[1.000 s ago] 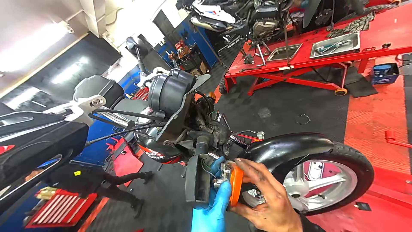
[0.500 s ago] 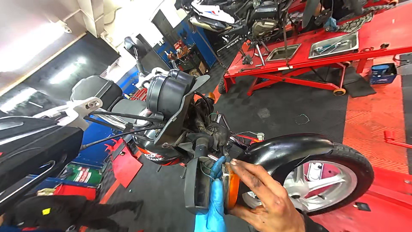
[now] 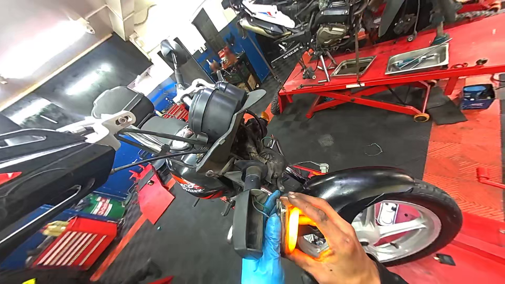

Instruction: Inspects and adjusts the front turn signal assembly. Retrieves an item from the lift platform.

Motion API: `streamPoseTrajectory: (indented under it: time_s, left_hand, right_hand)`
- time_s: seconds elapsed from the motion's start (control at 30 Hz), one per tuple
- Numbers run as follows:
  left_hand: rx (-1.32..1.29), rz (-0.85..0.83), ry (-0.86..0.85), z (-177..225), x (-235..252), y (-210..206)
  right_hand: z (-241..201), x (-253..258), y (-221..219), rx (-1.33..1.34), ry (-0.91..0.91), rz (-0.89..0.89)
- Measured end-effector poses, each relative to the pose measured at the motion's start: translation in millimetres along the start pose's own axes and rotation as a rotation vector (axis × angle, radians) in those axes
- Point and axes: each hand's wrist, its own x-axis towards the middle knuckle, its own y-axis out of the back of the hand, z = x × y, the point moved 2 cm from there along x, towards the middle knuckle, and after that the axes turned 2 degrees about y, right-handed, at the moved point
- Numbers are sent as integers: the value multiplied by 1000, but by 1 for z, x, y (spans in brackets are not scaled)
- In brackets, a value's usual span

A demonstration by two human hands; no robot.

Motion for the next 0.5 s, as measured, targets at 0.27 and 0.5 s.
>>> streamPoseTrajectory:
  time_s: [0.27, 0.5]
  left_hand:
    - [202, 12, -129, -1, 4, 1]
    - [238, 60, -159, -2, 5, 0]
  right_hand:
    - [-2, 3, 0, 1, -4, -53]
    - [5, 2, 6, -32, 22, -42]
